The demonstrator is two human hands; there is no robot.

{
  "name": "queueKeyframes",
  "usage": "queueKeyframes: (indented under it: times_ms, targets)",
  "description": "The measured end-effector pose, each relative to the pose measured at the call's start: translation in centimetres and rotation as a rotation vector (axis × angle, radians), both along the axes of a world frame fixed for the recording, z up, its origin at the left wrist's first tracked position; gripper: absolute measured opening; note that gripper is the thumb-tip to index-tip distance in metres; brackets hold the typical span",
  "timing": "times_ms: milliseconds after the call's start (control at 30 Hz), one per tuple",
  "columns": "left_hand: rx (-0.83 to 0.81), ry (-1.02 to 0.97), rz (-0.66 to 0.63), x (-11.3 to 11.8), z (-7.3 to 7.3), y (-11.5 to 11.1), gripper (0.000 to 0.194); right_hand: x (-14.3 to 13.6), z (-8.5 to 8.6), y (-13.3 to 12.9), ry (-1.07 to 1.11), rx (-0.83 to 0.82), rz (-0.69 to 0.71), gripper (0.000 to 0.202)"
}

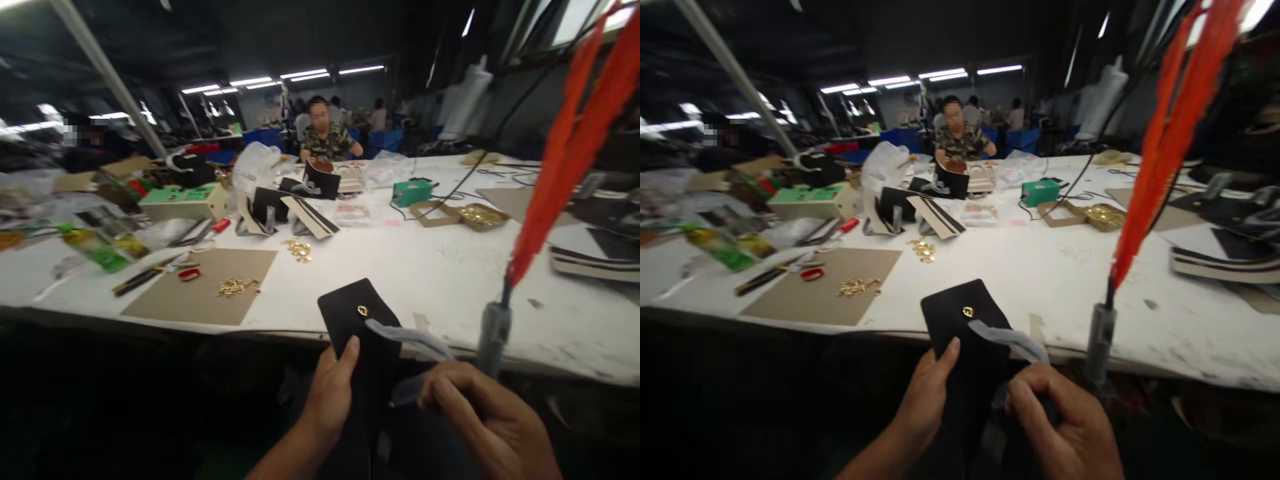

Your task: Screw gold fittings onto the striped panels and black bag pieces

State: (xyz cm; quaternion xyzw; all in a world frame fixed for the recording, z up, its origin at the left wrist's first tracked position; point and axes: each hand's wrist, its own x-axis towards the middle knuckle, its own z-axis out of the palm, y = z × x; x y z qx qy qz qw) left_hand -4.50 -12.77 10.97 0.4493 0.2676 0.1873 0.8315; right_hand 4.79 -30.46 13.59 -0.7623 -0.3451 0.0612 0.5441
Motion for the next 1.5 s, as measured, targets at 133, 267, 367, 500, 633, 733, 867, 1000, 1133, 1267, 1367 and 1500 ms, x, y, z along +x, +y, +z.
queueKeyframes:
  times_ms: [133, 267, 367, 500, 633, 733, 867, 1000, 1133, 1267, 1367, 1500]
  targets:
    - [-0.053, 0.007, -0.098, 0.2, -0.7, 0.7, 0.052, 2.5, 1.1, -0.1, 0.018, 0.098, -0.107, 0.033]
    - [-0.061, 0.018, -0.132, -0.2, -1.2, 0.6, 0.049, 3.9, 1.6, 1.5, -0.083, 0.03, -0.104, 0.011]
    - [-0.007, 0.01, -0.19, -0.2, -1.0, 0.6, 0.047, 4.8, 0.2, 3.3, -0.131, 0.013, 0.026, 0.017]
    - [0.128, 0.028, -0.275, -0.3, -0.7, 0.6, 0.043, 5.1, -2.1, 4.9, -0.181, -0.021, 0.141, 0.027]
    - [0.287, 0.059, -0.23, -0.2, -0.8, 0.4, 0.04, 4.7, -3.3, 5.2, -0.191, -0.045, 0.16, 0.023]
    - [0.293, 0.052, -0.208, 0.2, -1.0, 0.4, 0.041, 4.7, -3.6, 5.0, -0.173, -0.087, 0.161, 0.017]
    - [0.307, 0.058, -0.275, 0.6, -1.3, 0.7, 0.042, 5.1, -3.9, 4.6, -0.167, -0.11, 0.177, 0.017]
    - [0.296, 0.061, -0.382, 0.8, -1.2, 1.1, 0.042, 5.7, -4.1, 4.1, -0.287, -0.057, 0.208, 0.023]
    - [0.332, 0.074, -0.393, 0.7, -0.8, 1.1, 0.041, 6.3, -3.7, 3.8, -0.402, -0.067, 0.247, 0.021]
    - [0.345, 0.079, -0.402, 0.5, -0.5, 0.6, 0.041, 6.4, -3.6, 3.6, -0.457, -0.086, 0.272, 0.023]
    - [0.319, 0.071, -0.397, 0.5, -0.3, 0.3, 0.039, 6.5, -3.7, 3.4, -0.505, -0.053, 0.276, 0.026]
    - [0.186, 0.036, -0.382, 0.8, -0.1, 0.2, 0.038, 7.1, -3.9, 2.8, -0.48, 0.021, 0.341, 0.024]
